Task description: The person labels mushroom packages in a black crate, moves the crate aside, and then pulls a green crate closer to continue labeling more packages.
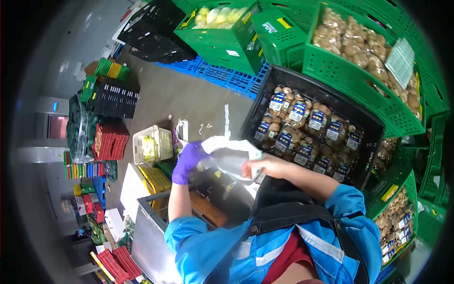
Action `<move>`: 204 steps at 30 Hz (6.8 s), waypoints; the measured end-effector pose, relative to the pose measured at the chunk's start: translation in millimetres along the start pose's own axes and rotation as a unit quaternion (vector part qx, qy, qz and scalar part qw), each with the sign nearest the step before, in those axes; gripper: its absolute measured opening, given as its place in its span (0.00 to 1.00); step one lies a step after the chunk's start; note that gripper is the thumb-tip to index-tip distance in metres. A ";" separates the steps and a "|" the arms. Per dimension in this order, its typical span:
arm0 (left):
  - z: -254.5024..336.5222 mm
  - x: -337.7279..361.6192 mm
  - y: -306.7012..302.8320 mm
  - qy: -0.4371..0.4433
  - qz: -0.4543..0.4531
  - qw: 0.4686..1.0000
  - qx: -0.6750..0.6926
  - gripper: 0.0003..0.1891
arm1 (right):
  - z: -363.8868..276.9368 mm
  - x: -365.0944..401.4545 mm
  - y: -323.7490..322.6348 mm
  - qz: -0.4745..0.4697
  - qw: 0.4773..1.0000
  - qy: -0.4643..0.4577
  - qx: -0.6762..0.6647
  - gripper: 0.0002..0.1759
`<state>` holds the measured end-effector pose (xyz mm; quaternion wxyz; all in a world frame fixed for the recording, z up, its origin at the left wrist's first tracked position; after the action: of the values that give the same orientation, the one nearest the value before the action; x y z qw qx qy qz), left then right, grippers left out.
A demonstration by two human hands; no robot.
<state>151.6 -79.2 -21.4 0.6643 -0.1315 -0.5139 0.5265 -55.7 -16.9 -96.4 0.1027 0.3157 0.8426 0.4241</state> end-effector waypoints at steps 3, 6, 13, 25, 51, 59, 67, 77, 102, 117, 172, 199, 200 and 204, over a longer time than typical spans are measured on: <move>-5.2 -44.4 -42.3 0.164 0.250 0.939 -0.168 0.13 | 62.6 -45.0 -23.9 0.021 0.977 0.121 0.174 0.28; 35.2 -67.9 -22.6 0.334 0.276 0.879 -0.197 0.15 | 36.1 -59.8 -62.0 0.159 0.904 -0.093 0.386 0.41; 123.5 -39.3 89.3 0.678 0.095 0.670 -0.288 0.16 | -63.0 -84.7 -91.9 0.192 0.976 -0.066 -0.080 0.37; 82.4 -177.1 93.7 0.342 0.307 0.886 0.066 0.19 | -21.7 -65.4 -262.3 0.614 0.745 -0.250 0.081 0.18; -121.4 -181.2 82.5 -0.099 0.198 0.858 0.463 0.20 | -20.1 107.1 -174.4 0.451 0.855 -0.117 0.229 0.17; 116.1 -95.2 107.6 0.229 0.201 0.913 0.273 0.28 | -38.8 251.7 -108.4 0.520 0.742 -0.240 0.348 0.17; 304.2 49.7 254.0 0.501 0.084 0.846 0.162 0.26 | 15.8 555.2 -83.9 0.717 0.617 -0.286 0.151 0.15; 439.9 287.3 604.4 0.555 -0.417 0.718 0.048 0.24 | 165.5 977.8 -135.7 0.936 0.227 -0.266 0.036 0.26; 540.2 320.7 1003.1 0.241 -0.445 0.843 0.181 0.40 | 99.8 1145.9 -219.5 0.951 0.122 0.210 0.189 0.55; 544.3 346.8 934.7 0.138 -0.602 0.740 0.267 0.41 | 87.0 1142.7 -184.7 0.926 0.071 0.019 0.371 0.54; 236.8 -236.3 431.5 0.157 -0.152 0.920 0.324 0.41 | -102.7 250.4 -316.1 0.555 0.416 0.014 0.721 0.39; 295.0 -141.4 465.4 0.579 0.119 0.755 -0.285 0.30 | -71.2 309.4 -319.9 0.533 0.404 0.043 0.742 0.33; 285.7 -167.8 483.6 0.572 0.063 0.768 -0.282 0.29 | -63.2 303.6 -337.0 0.553 0.394 0.072 0.731 0.34; 310.2 -116.0 448.8 0.584 -0.041 0.749 -0.310 0.49 | -88.7 319.6 -264.1 0.533 0.432 -0.006 0.727 0.43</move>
<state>-346.9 -105.3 -270.2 0.7786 -0.5910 -0.1653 0.1311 -461.5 7.0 -217.1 -0.4069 0.6628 0.5033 -0.3766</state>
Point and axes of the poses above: each hand's wrist, its own x-axis away from the middle knuckle, its own y-axis out of the palm, z = x × y, the point moved 7 cm from there along -x, towards the middle knuckle, and after that the axes turned 10 degrees about -y, right-handed, at the moved point
